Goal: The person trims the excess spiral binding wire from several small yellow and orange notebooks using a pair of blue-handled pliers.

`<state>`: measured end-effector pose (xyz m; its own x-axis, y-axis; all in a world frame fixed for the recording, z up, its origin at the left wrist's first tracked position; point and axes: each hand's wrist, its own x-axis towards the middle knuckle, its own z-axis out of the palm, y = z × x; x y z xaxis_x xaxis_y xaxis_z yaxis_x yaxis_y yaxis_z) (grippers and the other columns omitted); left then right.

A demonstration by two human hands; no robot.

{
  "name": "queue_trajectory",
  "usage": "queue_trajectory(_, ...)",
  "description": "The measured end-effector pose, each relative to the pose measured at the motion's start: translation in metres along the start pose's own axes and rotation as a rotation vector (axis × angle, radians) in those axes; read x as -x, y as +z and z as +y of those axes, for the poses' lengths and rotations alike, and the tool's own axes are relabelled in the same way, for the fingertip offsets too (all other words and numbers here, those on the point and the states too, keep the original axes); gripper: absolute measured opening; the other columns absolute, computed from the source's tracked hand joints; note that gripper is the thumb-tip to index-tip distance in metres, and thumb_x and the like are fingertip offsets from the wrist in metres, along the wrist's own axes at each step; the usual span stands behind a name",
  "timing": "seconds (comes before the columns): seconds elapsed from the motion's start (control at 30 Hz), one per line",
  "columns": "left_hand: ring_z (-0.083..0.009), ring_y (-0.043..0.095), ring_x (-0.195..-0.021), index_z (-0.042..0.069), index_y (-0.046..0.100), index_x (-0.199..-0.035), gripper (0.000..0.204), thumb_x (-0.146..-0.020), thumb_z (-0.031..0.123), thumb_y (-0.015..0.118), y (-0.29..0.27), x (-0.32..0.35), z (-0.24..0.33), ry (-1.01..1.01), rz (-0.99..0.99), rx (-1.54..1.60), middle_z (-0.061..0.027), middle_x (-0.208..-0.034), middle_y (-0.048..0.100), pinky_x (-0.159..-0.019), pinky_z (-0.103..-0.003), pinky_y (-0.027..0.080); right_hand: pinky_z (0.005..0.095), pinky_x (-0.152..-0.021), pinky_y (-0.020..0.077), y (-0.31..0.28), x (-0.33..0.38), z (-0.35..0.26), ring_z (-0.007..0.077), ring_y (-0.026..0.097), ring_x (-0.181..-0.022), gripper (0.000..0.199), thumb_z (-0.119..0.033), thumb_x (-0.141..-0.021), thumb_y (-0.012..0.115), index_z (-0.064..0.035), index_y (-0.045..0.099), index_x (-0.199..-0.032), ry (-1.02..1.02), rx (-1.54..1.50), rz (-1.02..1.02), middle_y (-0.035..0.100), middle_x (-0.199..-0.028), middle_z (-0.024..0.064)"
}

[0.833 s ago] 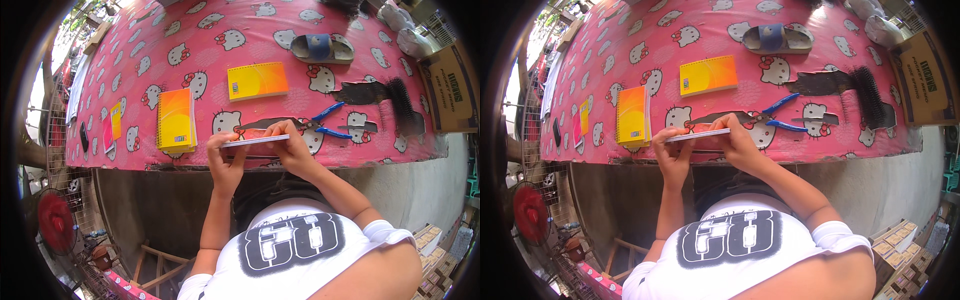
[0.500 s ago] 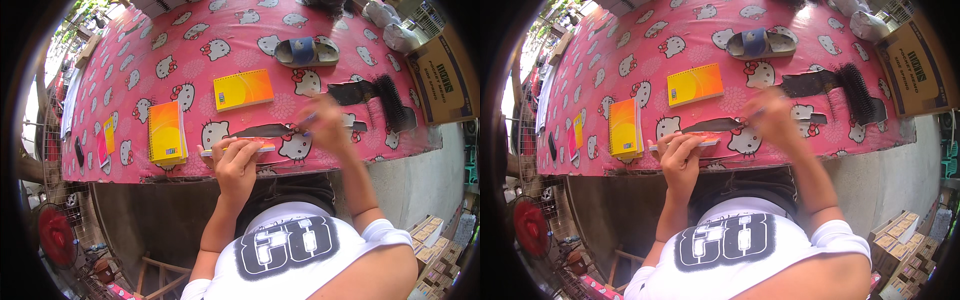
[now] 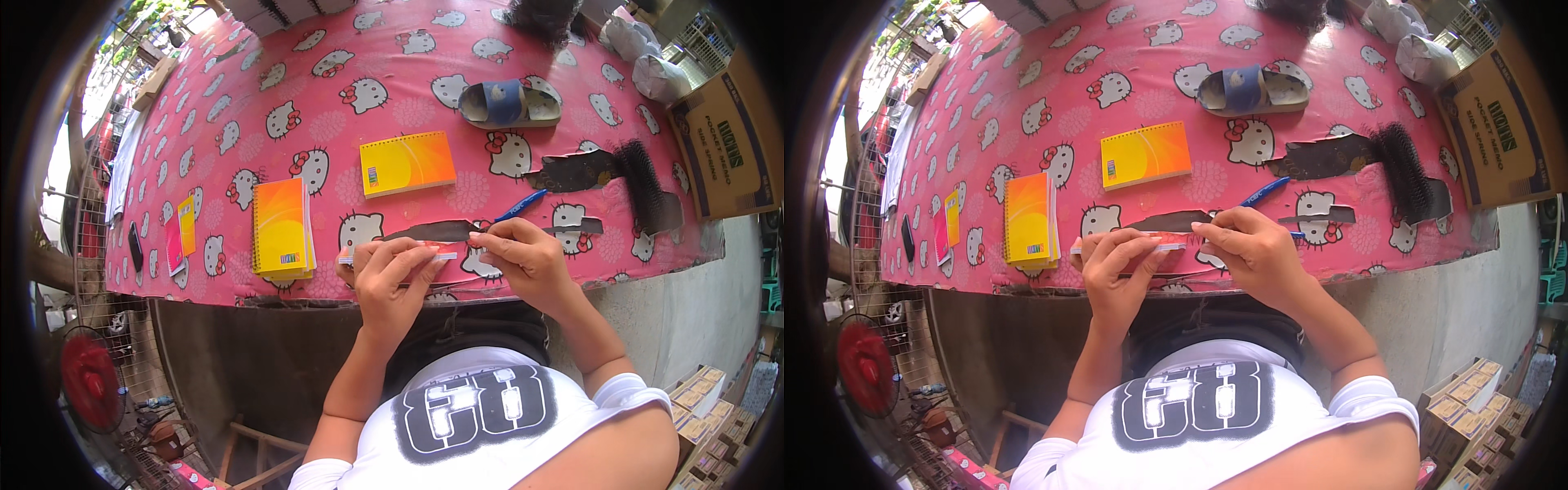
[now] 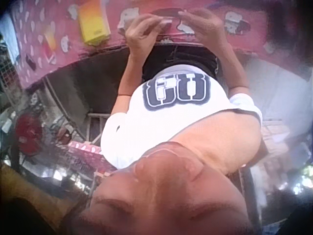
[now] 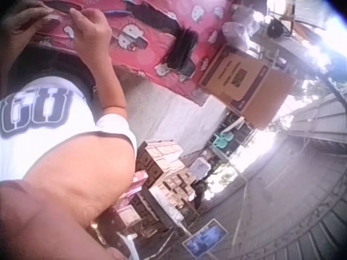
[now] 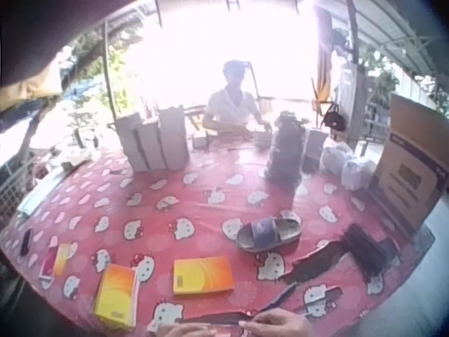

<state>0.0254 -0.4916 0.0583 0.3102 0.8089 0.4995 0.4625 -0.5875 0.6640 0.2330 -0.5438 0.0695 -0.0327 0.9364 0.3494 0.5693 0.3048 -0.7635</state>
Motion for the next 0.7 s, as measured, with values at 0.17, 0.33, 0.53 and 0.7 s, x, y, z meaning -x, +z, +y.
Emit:
queue_trajectory(0.17, -0.0187, 0.054, -0.083, 0.010, 0.075, -0.087, 0.017, -0.071, 0.013, 0.082, -0.001, 0.001, 0.002, 0.001, -0.009, 0.001, -0.0014, -0.084, 0.068, -0.078, -0.031, 0.041, 0.0332, -0.068, 0.0515, 0.006, -0.010, -0.004, 0.0225, 0.063, -0.077, 0.025, 0.003, -0.076, 0.071, -0.0053, 0.072, -0.100, 0.044, -0.089, 0.014, 0.061, -0.088, 0.0102)
queue_trajectory(0.33, -0.0189, 0.054, -0.082, 0.010, 0.074, -0.088, 0.018, -0.071, 0.014, 0.082, 0.001, 0.003, 0.000, 0.005, 0.020, 0.009, -0.0015, -0.085, 0.068, -0.077, -0.031, 0.042, 0.0283, -0.064, 0.0483, 0.003, -0.020, -0.003, 0.0189, 0.062, -0.074, 0.024, 0.005, -0.075, 0.073, -0.0042, 0.071, -0.098, 0.030, -0.138, -0.138, 0.061, -0.087, 0.0085)
queue_trajectory(0.53, -0.0194, 0.055, -0.083, 0.010, 0.074, -0.090, 0.022, -0.070, 0.013, 0.083, 0.002, 0.005, 0.001, 0.000, 0.060, -0.022, -0.0028, -0.086, 0.069, -0.077, -0.031, 0.043, 0.0305, -0.067, 0.0478, -0.002, -0.027, -0.003, 0.0194, 0.061, -0.079, 0.018, 0.001, -0.077, 0.072, -0.0018, 0.069, -0.094, -0.012, -0.089, -0.219, 0.059, -0.089, 0.0077)
queue_trajectory(0.7, -0.0196, 0.055, -0.083, 0.010, 0.073, -0.091, 0.023, -0.070, 0.012, 0.083, 0.003, 0.005, -0.001, 0.002, 0.063, -0.025, -0.0031, -0.088, 0.070, -0.077, -0.031, 0.043, 0.0347, -0.065, 0.0482, 0.006, -0.022, -0.008, 0.0262, 0.061, -0.080, 0.023, -0.011, -0.079, 0.074, -0.0057, 0.063, -0.099, 0.091, -0.116, -0.219, 0.058, -0.088, 0.0090)
